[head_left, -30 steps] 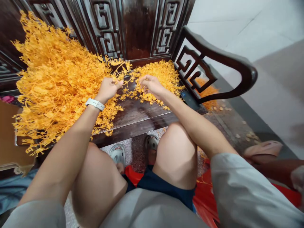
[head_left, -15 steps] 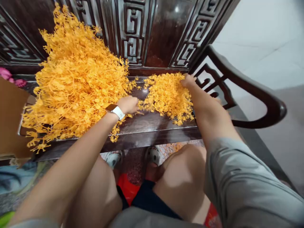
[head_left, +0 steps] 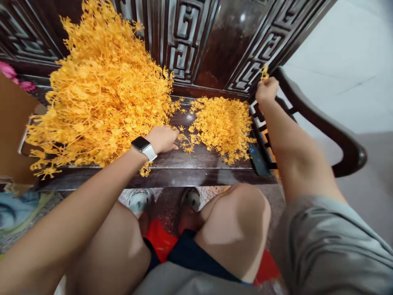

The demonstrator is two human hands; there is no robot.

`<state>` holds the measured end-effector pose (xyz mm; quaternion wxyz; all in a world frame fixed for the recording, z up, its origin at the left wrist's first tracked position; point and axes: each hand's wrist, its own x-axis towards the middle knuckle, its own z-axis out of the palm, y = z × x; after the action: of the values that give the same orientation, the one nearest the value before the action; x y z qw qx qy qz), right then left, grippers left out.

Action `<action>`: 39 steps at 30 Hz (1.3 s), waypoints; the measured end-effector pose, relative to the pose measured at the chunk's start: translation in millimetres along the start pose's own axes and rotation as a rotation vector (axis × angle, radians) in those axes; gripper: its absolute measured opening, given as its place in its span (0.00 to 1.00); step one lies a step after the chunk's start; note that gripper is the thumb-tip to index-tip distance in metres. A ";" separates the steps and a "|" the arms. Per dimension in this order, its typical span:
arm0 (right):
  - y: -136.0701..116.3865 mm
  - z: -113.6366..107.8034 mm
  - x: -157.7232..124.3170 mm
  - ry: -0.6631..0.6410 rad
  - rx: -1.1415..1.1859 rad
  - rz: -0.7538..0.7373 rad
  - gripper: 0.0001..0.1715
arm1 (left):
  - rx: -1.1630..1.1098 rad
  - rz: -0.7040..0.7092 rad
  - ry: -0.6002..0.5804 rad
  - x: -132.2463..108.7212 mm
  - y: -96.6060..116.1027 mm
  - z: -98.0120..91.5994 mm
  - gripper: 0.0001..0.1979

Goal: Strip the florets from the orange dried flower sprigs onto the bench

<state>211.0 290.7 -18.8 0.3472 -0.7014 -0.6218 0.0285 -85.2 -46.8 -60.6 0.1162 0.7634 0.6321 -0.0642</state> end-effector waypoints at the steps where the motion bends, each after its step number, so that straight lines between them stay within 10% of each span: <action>1: -10.7 -12.5 -4.7 -0.022 0.169 0.027 0.21 | -0.019 -0.010 0.065 -5.1 0.9 -1.8 0.32; 7: -54.5 -91.4 -121.2 -0.563 0.917 -0.136 0.19 | -0.192 -0.165 0.320 -16.4 18.8 -15.2 0.35; 11: -61.1 -114.6 -217.1 -0.747 0.980 -0.244 0.29 | -0.440 -0.173 0.735 -2.8 40.5 -31.7 0.29; 14: -59.0 -112.6 -252.1 -0.822 0.982 -0.228 0.33 | -0.908 -0.053 0.811 17.6 55.6 -44.8 0.30; 18: -47.5 -113.1 -248.8 -0.862 0.958 -0.314 0.33 | -1.302 0.030 0.649 34.8 62.4 -51.1 0.25; 24: -31.9 -120.9 -220.8 -0.812 0.824 -0.436 0.30 | -1.009 0.105 0.762 21.1 53.5 -46.8 0.23; 33: -32.9 -106.4 -221.7 -0.901 0.937 -0.533 0.34 | -0.967 0.328 0.371 21.3 54.8 -34.9 0.29; 39: -36.7 -106.5 -230.7 -0.864 0.972 -0.544 0.35 | -1.004 0.351 0.338 25.1 59.9 -28.4 0.33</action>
<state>178.0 36.3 -9.4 0.3382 -0.2124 -0.7740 0.4913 -23.1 -26.0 -33.5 0.3716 0.7078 0.4583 0.3885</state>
